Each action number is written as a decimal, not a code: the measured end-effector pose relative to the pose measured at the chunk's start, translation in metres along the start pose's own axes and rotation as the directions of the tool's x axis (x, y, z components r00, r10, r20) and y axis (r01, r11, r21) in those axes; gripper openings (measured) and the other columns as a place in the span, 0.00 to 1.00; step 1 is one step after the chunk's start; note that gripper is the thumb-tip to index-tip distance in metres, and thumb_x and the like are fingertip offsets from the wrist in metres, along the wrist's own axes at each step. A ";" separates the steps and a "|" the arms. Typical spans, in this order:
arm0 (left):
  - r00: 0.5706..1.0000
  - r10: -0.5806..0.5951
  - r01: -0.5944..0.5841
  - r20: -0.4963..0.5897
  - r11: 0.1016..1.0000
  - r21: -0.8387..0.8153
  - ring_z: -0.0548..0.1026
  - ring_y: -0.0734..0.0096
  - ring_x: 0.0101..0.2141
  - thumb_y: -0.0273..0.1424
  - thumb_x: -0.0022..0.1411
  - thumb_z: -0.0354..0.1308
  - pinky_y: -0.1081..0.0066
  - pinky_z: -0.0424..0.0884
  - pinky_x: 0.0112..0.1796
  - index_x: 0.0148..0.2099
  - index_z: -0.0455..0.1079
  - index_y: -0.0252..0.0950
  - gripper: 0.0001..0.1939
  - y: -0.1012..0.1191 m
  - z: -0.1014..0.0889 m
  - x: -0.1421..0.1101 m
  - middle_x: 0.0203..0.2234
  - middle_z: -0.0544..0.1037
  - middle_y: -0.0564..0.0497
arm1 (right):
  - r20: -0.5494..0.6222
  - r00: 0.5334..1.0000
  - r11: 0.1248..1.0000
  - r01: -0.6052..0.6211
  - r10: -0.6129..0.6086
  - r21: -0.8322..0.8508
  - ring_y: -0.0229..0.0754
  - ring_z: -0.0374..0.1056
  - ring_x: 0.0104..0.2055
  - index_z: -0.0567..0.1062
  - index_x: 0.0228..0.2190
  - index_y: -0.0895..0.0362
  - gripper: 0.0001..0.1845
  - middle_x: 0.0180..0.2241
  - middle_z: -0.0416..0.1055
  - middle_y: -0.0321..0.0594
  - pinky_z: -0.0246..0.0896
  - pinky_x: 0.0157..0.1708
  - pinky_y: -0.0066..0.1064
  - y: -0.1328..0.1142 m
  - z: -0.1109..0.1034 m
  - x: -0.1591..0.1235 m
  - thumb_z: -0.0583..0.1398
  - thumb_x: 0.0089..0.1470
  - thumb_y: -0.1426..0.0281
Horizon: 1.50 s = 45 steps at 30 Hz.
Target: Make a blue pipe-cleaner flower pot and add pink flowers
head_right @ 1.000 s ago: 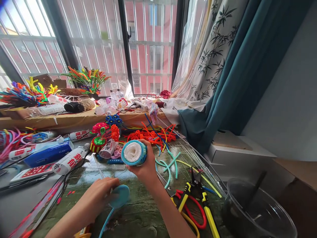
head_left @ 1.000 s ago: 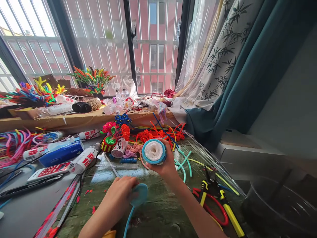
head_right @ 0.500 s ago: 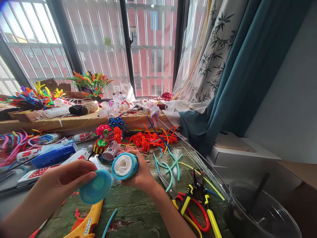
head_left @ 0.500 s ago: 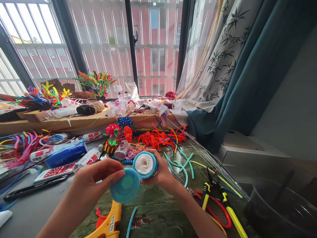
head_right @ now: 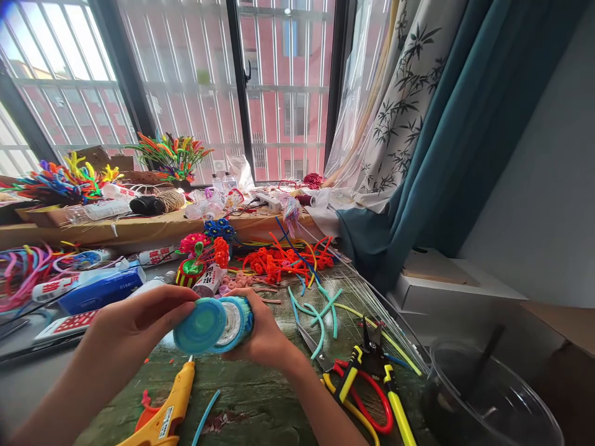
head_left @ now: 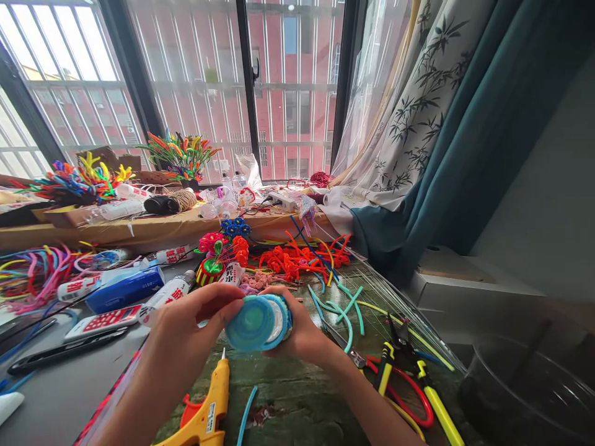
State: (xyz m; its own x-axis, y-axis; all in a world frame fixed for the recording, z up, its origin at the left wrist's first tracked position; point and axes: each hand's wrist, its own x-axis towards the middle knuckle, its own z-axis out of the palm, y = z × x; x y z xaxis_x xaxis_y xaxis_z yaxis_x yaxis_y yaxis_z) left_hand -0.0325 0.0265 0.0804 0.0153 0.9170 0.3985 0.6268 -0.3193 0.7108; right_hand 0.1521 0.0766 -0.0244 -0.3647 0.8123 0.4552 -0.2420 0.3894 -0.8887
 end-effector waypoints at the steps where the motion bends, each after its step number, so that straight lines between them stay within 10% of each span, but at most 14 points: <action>1: 1.000 0.001 0.000 -0.028 1.000 0.020 0.80 0.65 0.32 0.47 0.54 0.61 0.71 0.73 0.35 0.36 0.78 0.41 0.17 -0.003 0.001 -0.001 0.30 0.84 0.53 | 0.002 1.000 1.000 0.008 -0.008 -0.004 0.47 0.69 0.46 0.69 0.49 0.50 0.43 0.46 0.71 0.34 0.63 0.47 0.34 0.001 0.000 0.000 0.74 0.28 0.72; 26: 0.940 0.333 -0.297 -0.068 0.903 0.311 0.77 0.70 0.27 0.36 0.65 0.51 0.73 0.69 0.31 0.33 0.75 0.41 0.14 0.007 0.029 -0.006 0.29 0.81 0.54 | 0.025 0.996 0.994 0.089 -0.087 -0.069 0.48 0.69 0.49 0.70 0.51 0.49 0.41 0.49 0.71 0.36 0.64 0.49 0.36 -0.006 -0.001 -0.002 0.74 0.33 0.70; 39: 0.767 0.613 -0.381 -0.189 0.672 0.635 0.76 0.67 0.43 0.26 0.69 0.52 0.71 0.68 0.49 0.47 0.72 0.33 0.09 -0.001 0.037 -0.027 0.41 0.79 0.46 | 0.018 0.997 0.993 0.071 -0.069 -0.094 0.48 0.69 0.49 0.69 0.52 0.48 0.44 0.48 0.71 0.35 0.63 0.50 0.37 -0.001 -0.002 -0.002 0.74 0.31 0.72; 45: 0.733 0.661 -0.554 0.163 0.440 0.707 0.65 0.59 0.63 0.26 0.68 0.48 0.64 0.59 0.62 0.69 0.55 0.33 0.28 -0.021 0.038 -0.065 0.62 0.70 0.43 | 0.007 0.999 0.999 0.039 -0.039 -0.010 0.47 0.70 0.47 0.68 0.50 0.48 0.43 0.48 0.70 0.34 0.65 0.48 0.36 -0.001 0.004 -0.003 0.75 0.29 0.71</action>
State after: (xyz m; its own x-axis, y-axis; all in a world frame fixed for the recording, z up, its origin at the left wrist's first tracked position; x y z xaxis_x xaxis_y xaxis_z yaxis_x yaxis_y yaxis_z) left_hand -0.0170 -0.0175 0.0172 0.5527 0.4998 0.6668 0.8176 -0.4801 -0.3179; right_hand 0.1501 0.0725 -0.0244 -0.3616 0.7933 0.4899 -0.2473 0.4250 -0.8707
